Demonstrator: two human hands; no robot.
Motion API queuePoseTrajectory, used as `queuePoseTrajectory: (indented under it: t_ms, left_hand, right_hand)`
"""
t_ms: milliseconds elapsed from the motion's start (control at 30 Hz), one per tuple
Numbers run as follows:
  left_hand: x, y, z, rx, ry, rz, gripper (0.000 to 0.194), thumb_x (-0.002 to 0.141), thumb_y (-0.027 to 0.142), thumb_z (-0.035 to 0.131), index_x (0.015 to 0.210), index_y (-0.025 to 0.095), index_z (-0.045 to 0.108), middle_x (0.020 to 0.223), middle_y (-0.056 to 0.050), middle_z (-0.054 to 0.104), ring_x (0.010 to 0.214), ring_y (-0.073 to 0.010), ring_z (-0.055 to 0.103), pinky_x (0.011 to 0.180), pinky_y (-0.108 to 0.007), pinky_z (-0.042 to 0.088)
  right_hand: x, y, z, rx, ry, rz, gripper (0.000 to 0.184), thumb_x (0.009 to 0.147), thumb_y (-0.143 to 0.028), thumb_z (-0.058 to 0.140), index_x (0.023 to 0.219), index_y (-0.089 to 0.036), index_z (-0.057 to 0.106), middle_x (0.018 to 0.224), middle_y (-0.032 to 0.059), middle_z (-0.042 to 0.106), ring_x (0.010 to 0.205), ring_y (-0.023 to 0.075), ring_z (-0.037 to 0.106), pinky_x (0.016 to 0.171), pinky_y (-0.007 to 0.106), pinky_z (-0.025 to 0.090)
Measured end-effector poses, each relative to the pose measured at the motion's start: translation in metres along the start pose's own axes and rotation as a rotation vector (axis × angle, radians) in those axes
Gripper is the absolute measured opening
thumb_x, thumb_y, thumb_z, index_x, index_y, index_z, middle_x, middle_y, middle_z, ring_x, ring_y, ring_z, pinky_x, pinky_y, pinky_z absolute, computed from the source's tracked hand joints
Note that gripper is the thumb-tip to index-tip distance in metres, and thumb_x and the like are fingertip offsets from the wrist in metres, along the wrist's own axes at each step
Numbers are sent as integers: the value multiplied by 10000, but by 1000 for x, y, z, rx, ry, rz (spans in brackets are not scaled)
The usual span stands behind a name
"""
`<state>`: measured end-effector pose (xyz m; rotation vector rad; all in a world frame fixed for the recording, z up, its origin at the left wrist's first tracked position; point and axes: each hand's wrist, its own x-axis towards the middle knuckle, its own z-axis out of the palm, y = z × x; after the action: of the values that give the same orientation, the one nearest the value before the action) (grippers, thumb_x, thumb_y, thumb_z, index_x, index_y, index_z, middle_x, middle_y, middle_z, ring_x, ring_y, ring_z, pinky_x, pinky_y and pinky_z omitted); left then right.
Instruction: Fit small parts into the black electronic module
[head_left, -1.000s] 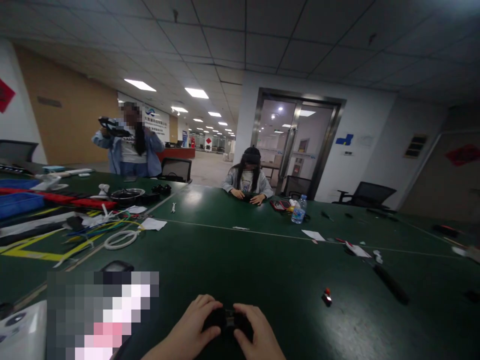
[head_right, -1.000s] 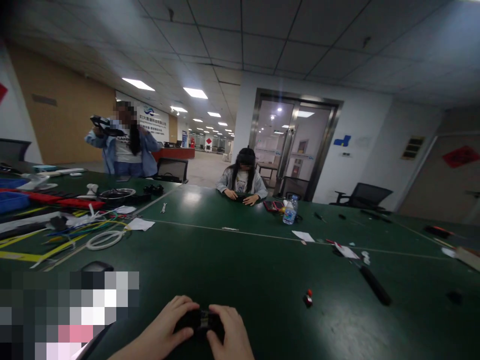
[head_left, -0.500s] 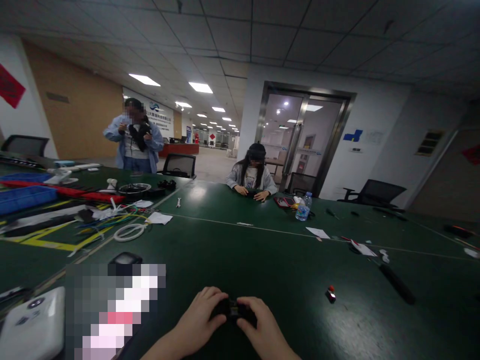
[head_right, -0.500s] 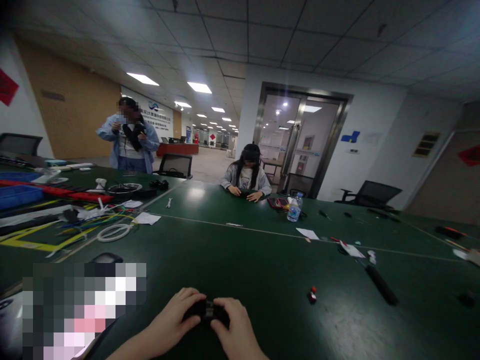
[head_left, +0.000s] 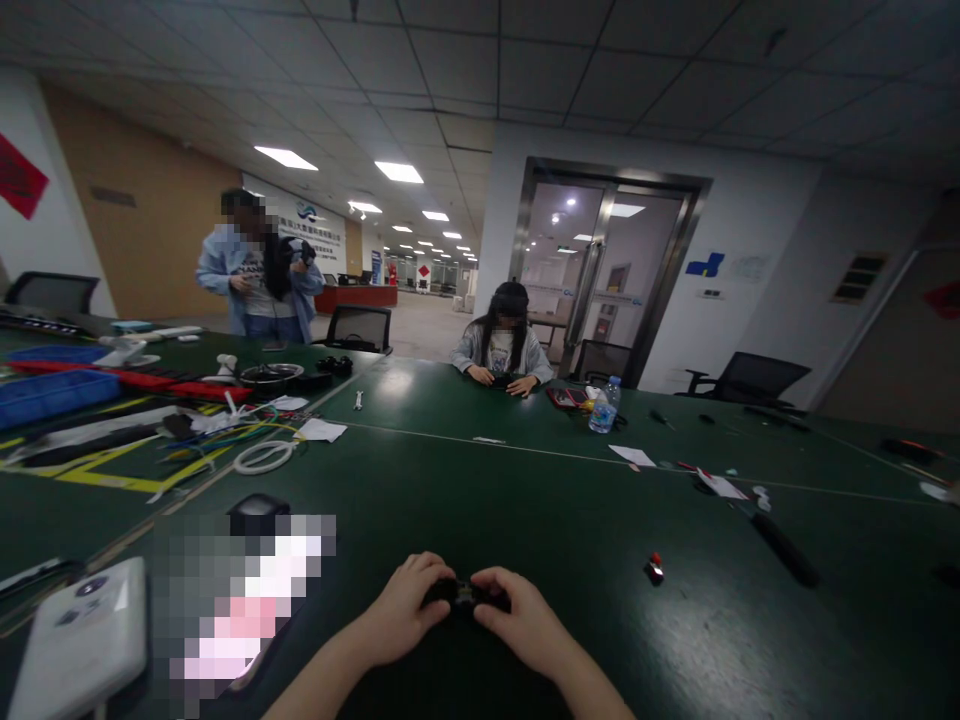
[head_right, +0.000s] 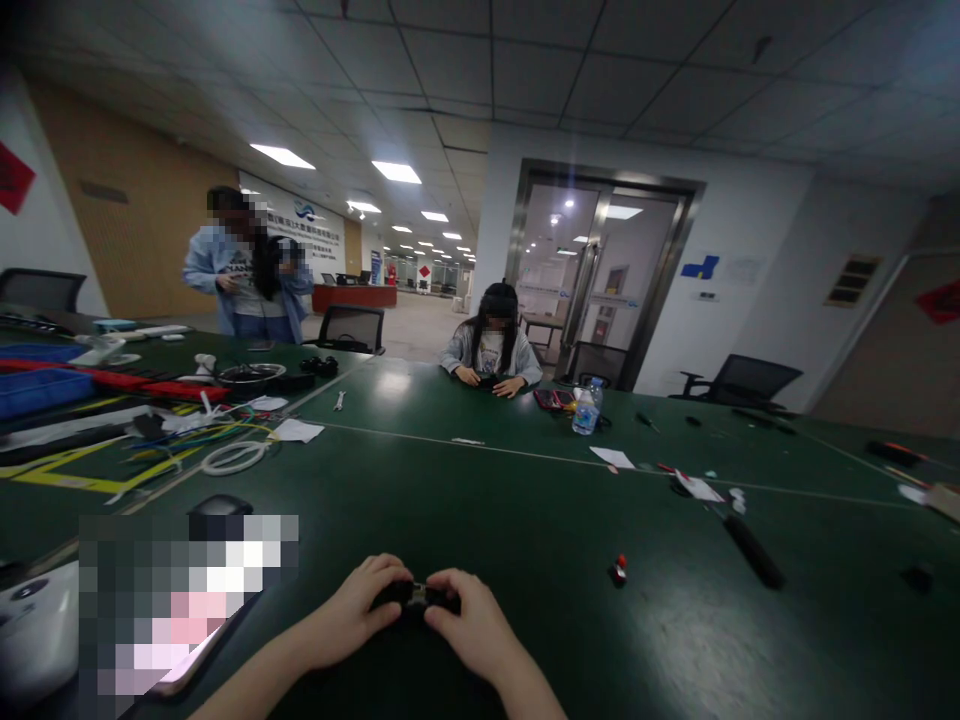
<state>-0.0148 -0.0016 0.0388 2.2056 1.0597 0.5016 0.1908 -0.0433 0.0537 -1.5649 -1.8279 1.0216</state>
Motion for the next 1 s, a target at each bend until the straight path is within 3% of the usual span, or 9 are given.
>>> queuePoseTrajectory:
  t_ms: [467,667,1000]
  left_hand:
    - [-7,-5,6,-15,54,28,342,796,236,558,1137,252,546,1110,-45,551,1029,-213,476,913,-339,377]
    - [-4,-2,4,-13,56,31,327,791,229,567,1116,263,569,1078,-26,563,1005,-216,482,888,-332,379]
    - [-6,-1,1,20,35,51,389,775,263,592,1161,272,540,1098,-29,546,1030,-218,475,900,-336,369]
  right_hand:
    - [-9,3,7,-69,64,-84,280,759,-233,551,1030,-266,612,1062,3,606,1024,198,535,894,327,394]
    - [-8,4,12,-96,113,-126,366,738,-228,586,1100,-281,581,1156,2,551,1082,208,500,924,332,383]
    - [-9,-6,16,-166,122,-165,250,813,-261,523,1040,-282,626,1019,13,584,988,196,515,856,324,411]
